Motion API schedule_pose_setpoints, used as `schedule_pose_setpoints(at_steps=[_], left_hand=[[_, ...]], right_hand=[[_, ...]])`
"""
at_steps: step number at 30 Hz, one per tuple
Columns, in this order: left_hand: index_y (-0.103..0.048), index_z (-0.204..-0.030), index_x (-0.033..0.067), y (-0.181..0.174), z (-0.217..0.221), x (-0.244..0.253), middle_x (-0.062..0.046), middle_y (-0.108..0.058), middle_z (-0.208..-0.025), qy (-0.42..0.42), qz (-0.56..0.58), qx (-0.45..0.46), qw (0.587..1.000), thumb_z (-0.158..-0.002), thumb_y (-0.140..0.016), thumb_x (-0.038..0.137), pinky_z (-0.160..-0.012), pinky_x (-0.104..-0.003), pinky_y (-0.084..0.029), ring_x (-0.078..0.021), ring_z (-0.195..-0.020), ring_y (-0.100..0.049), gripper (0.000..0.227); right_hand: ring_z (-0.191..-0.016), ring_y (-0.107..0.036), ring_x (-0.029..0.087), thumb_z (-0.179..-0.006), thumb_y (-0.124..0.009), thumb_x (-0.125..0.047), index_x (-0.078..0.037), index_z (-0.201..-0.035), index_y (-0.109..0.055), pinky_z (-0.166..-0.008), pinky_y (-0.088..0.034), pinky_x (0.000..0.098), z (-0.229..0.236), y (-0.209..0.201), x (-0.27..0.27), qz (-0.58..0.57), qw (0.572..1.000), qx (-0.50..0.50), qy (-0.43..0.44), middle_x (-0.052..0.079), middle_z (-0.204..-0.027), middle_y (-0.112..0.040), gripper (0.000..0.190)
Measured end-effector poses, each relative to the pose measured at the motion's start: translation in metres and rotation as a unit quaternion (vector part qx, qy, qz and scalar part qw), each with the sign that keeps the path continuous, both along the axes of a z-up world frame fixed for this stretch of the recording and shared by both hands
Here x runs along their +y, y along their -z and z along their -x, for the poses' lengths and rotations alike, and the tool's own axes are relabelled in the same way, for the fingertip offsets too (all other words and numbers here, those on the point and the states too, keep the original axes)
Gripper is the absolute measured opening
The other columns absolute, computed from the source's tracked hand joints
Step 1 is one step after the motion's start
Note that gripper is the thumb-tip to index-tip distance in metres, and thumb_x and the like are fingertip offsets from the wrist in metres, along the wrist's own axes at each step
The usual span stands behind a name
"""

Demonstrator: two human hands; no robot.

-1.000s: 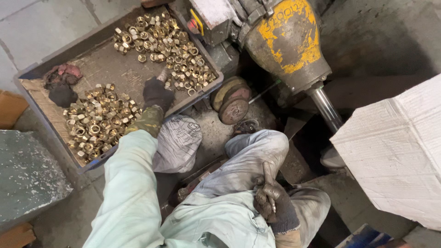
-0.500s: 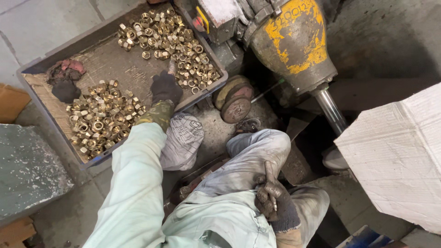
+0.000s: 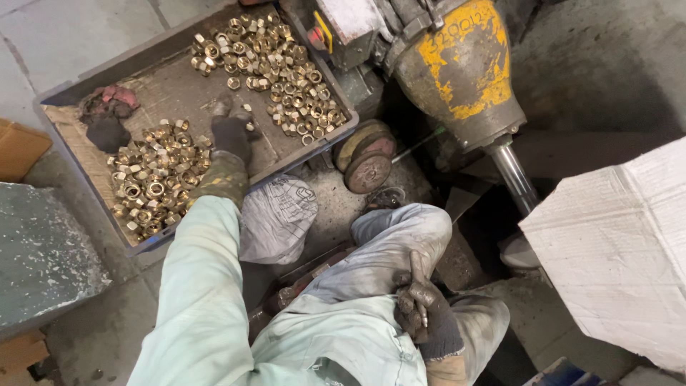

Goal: The person repeatedly picks up small brass fittings from a bin, presses them against a rotating buffing wheel to polish them, and places them into a second bin. The process is repeated for multiple fittings.

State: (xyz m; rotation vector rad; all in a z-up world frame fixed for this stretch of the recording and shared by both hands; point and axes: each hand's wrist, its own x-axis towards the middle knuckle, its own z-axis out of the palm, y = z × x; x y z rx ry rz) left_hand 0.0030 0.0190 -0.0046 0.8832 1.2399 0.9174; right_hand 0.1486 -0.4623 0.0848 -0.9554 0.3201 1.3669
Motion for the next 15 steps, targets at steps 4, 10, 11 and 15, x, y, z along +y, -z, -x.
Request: schedule_pose_setpoints(at_steps=[4,10,11,15], left_hand=[[-0.057,-0.126,-0.0121,0.004,0.03,0.0,-0.012,-0.067,-0.089,0.071,-0.081,-0.013,0.994,-0.106,-0.059,0.022,-0.072,-0.04,-0.061,-0.022,-0.074,-0.066,0.04],[-0.067,-0.117,-0.0021,-0.004,0.044,-0.012,-0.016,-0.073,-0.097,0.083,-0.116,0.025,0.989,-0.1,-0.056,0.02,-0.069,-0.039,-0.058,-0.0242,-0.079,-0.07,0.029],[-0.061,-0.119,-0.0031,-0.01,0.036,-0.009,-0.018,-0.071,-0.096,-0.045,0.064,-0.176,0.981,-0.103,-0.048,0.02,-0.064,-0.036,-0.055,-0.0252,-0.075,-0.068,0.031],[-0.053,-0.121,-0.0043,-0.023,0.025,-0.02,-0.014,-0.061,-0.084,-0.105,0.161,-0.42,0.887,-0.103,-0.041,0.039,-0.045,-0.025,-0.046,-0.0186,-0.061,-0.058,0.048]], right_hand=[[-0.041,-0.047,0.013,-0.082,-0.066,-0.02,0.002,-0.118,-0.054,-0.039,-0.04,0.0253,0.0,0.0,0.001,-0.009,1.0,0.001,0.003,0.007,-0.062,-0.056,0.044],[-0.041,-0.046,0.012,-0.082,-0.067,-0.021,0.001,-0.118,-0.054,-0.038,-0.04,0.0249,0.003,-0.002,-0.002,-0.012,1.0,0.003,-0.003,0.007,-0.062,-0.056,0.044],[-0.04,-0.046,0.012,-0.082,-0.067,-0.021,0.001,-0.118,-0.054,-0.038,-0.04,0.0248,0.003,-0.001,-0.001,-0.012,1.0,0.003,-0.004,0.007,-0.062,-0.056,0.044],[-0.04,-0.045,0.012,-0.082,-0.067,-0.022,0.001,-0.117,-0.054,-0.038,-0.039,0.0245,0.004,0.0,0.003,-0.01,1.0,0.003,-0.006,0.007,-0.062,-0.055,0.044]])
